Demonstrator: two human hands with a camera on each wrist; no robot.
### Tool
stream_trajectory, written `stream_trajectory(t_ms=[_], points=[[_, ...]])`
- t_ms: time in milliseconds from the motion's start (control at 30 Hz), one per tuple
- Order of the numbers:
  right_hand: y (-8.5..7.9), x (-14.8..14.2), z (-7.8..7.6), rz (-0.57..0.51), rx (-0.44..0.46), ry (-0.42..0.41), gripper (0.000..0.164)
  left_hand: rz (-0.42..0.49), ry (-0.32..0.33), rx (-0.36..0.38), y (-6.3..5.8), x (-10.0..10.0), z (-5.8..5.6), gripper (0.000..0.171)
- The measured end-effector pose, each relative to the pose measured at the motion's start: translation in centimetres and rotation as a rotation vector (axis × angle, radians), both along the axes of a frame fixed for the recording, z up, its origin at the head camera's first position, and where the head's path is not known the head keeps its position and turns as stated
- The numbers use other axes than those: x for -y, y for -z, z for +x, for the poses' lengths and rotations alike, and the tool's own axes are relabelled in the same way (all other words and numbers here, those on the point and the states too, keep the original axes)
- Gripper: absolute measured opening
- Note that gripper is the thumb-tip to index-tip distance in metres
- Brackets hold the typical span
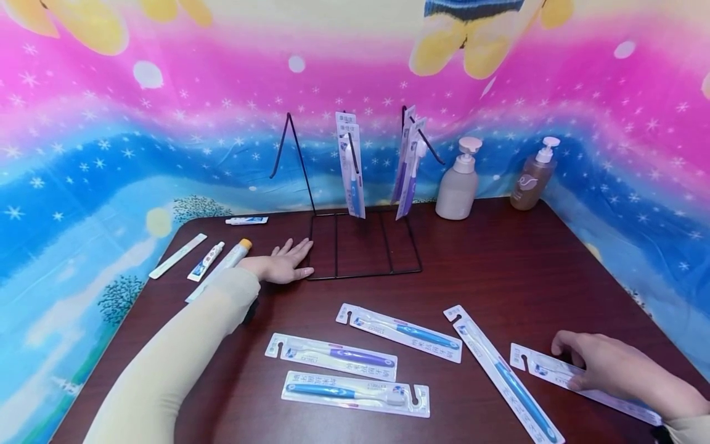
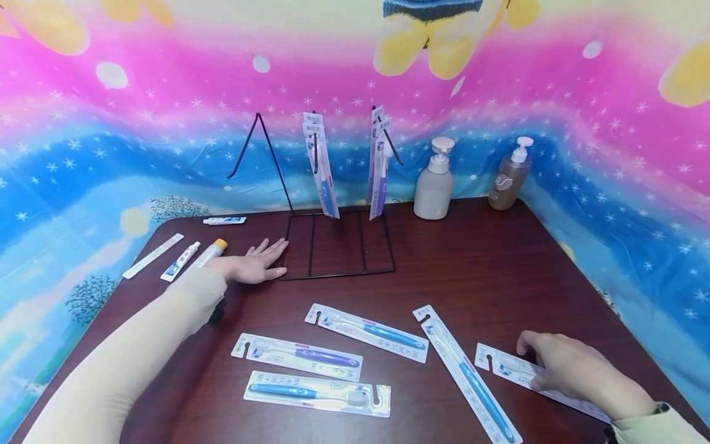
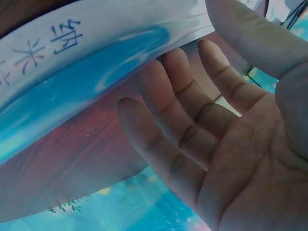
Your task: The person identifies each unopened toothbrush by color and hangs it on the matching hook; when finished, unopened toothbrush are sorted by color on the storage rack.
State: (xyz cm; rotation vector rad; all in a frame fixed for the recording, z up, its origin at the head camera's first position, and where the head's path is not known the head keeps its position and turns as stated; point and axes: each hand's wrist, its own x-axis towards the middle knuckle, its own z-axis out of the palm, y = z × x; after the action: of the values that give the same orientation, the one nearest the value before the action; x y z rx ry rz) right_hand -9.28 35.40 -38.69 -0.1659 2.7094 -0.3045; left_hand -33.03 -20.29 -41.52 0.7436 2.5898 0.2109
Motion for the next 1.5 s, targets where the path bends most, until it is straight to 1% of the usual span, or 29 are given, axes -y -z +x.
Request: stream_trajectory(t_ms=[100, 300, 367, 433, 500, 533, 600, 667, 733, 800, 867, 933, 1033, 1200, 1400, 1500], points=[[0.0, 0.0, 0.1, 0.015, 0.002, -0.005, 0.040, 0.002, 0.010, -0.006, -0.6, -0.2, 0.5, 0.076], [-0.5, 0.0, -0.1, 0.081, 0.029, -0.043, 0.030, 0.008, 0.014, -0.014, -0.4, -0.1, 0.4, 0.077], [-1.0, 0.1, -0.2, 0.086, 0.017, -0.064, 0.027, 0.005, 0.013, -0.014, -0.4, -0.1, 0.4, 0.077], [-1.6, 0.3, -0.3, 0.076, -0.015, -0.088, 0.025, 0.008, 0.011, -0.009, -0.5, -0.1, 0.5, 0.077], [-2.6, 0.6, -0.5, 0.065, -0.062, -0.119, 0.023, 0.014, 0.013, -0.004, -0.5, -0.1, 0.5, 0.077], [-3.1, 0.8, -0.6, 0.061, -0.100, -0.135, 0.022, 0.016, 0.014, -0.001, -0.6, -0.1, 0.6, 0.077], [-4.4, 1.7, -0.9, 0.055, -0.168, -0.138, 0.021, 0.023, 0.015, 0.004, -0.6, -0.1, 0.6, 0.077], [-5.9, 2.8, -1.3, 0.031, -0.255, -0.133, 0.021, 0.025, 0.015, 0.004, -0.6, -0.1, 0.7, 0.077], [-7.2, 4.3, -1.7, -0.008, -0.366, -0.132, 0.022, 0.027, 0.014, 0.005, -0.6, -0.1, 0.7, 0.077], [-8.4, 6.0, -2.2, -0.080, -0.452, -0.119, 0.020, 0.027, 0.011, 0.006, -0.7, -0.1, 0.7, 0.077], [-9.3, 8.0, -2.8, -0.165, -0.515, -0.107, 0.018, 0.025, 0.011, 0.007, -0.7, -0.1, 0.7, 0.077], [-9.9, 10.1, -3.4, -0.256, -0.550, -0.094, 0.019, 0.018, 0.011, 0.006, -0.8, -0.1, 0.7, 0.076], [-10.6, 13.2, -4.6, -0.376, -0.578, -0.090, 0.026, 0.018, 0.017, 0.003, -0.6, -0.1, 0.6, 0.076], [-11.4, 17.9, -6.9, -0.549, -0.604, -0.115, 0.036, 0.028, 0.021, 0.003, -0.5, -0.2, 0.6, 0.077], [-12.5, 22.2, -9.5, -0.650, -0.591, -0.155, 0.042, 0.008, 0.005, 0.004, -0.8, -0.2, 0.8, 0.076], [-12.8, 23.6, -10.6, -0.702, -0.558, -0.181, 0.042, 0.001, 0.010, -0.005, -0.9, -0.1, 0.8, 0.076]])
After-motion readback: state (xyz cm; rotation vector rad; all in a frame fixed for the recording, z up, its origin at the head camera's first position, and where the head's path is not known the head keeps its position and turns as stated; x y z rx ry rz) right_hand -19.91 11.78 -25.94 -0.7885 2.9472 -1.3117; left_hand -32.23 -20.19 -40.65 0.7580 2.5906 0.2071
